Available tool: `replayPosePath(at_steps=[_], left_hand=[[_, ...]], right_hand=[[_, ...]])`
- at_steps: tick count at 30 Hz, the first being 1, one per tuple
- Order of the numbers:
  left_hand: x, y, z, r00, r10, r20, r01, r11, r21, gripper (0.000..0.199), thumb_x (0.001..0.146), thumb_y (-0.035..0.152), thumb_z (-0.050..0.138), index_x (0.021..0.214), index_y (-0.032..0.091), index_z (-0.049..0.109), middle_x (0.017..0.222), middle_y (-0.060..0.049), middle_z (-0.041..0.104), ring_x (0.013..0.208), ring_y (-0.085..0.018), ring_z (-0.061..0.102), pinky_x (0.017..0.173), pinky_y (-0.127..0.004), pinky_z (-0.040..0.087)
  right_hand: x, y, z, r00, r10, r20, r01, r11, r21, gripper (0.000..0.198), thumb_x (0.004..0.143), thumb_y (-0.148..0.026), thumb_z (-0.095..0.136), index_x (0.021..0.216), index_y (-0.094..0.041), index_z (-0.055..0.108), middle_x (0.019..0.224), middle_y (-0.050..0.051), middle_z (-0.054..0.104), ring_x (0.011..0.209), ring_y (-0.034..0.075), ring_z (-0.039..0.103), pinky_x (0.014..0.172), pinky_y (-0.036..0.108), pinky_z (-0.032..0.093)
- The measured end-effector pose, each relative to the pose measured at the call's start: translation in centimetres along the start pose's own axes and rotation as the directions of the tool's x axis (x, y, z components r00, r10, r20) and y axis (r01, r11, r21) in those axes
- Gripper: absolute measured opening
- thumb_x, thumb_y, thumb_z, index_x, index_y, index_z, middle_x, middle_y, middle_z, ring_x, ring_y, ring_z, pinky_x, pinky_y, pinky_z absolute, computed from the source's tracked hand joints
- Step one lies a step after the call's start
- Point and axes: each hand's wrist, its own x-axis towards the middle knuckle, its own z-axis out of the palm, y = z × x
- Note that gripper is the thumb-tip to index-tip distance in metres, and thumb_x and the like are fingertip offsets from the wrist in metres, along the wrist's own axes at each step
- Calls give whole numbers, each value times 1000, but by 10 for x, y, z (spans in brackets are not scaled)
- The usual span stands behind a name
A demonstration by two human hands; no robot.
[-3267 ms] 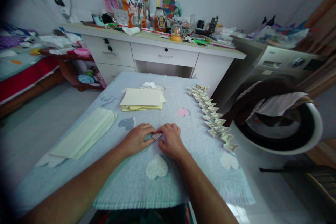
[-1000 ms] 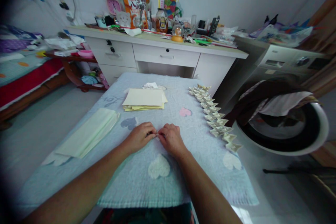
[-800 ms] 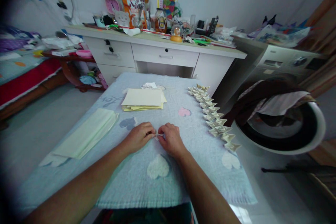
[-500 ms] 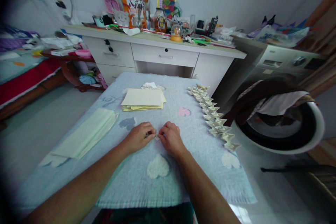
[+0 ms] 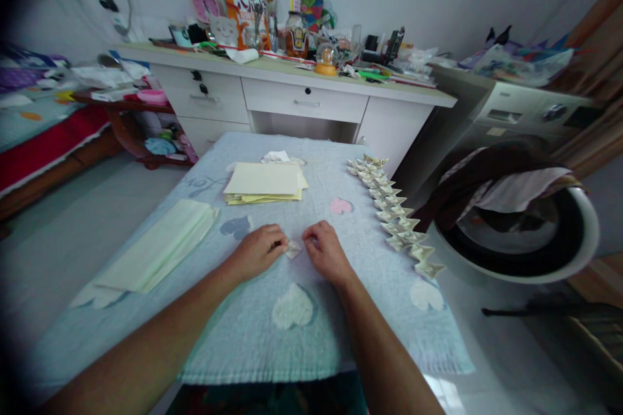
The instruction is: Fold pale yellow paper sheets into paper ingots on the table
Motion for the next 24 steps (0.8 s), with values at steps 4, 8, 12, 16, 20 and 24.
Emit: replayPosePath(at_steps=[4, 8, 12, 16, 20, 24], left_hand=[[1, 0, 0, 1000, -6, 15, 6, 1000, -4, 15, 84, 18, 52, 72, 18, 62, 77, -2, 58, 80, -16, 55, 70, -26, 39], [1, 1, 0, 1000, -20, 16, 20, 1000, -10, 15, 83, 19, 52, 72, 18, 62, 77, -3, 58, 81, -17, 55, 70, -26, 39], [1, 1, 1, 1000, -23, 16, 24, 1000, -20, 15, 84, 19, 52, 72, 18, 62, 78, -2, 58, 82, -17, 55, 72, -26, 39], [1, 1, 1, 1000, -24, 15, 25, 1000, -14, 15, 84, 19, 51, 73, 18, 62, 79, -2, 58, 82, -16, 55, 73, -26, 39], [2, 2, 2, 999, -45, 16, 45, 999, 19, 16, 84, 20, 51, 72, 18, 61, 78, -2, 58, 82, -17, 54, 72, -26, 39], [2, 3, 2, 998, -59, 6, 59, 997, 46, 17, 84, 20, 50, 71, 18, 60, 78, -3, 58, 82, -17, 54, 74, -27, 39]], right_hand=[[-3, -3, 4, 997, 20, 70, -8, 986, -165, 6, 77, -14, 61, 81, -19, 62, 89, 3, 54, 92, 19, 47, 84, 33, 35], [-3, -4, 8, 997, 10, 78, 8, 972, -233, 2, 81, -18, 62, 82, -19, 64, 91, 4, 54, 92, 19, 46, 83, 32, 32], [-3, -3, 10, 996, 20, 83, 3, 963, -271, 3, 84, -19, 61, 84, -19, 64, 93, 4, 55, 92, 19, 45, 82, 32, 31], [-1, -5, 11, 993, 40, 108, -1, 940, -340, 5, 86, -20, 58, 85, -19, 63, 94, 4, 55, 92, 20, 44, 80, 32, 30], [2, -9, 13, 989, 68, 132, -9, 913, -408, 9, 88, -21, 55, 82, -19, 62, 95, 4, 55, 92, 20, 42, 78, 33, 28], [5, -12, 14, 985, 89, 145, -17, 899, -438, 11, 88, -21, 54, 81, -19, 62, 94, 5, 54, 92, 20, 42, 76, 33, 27]])
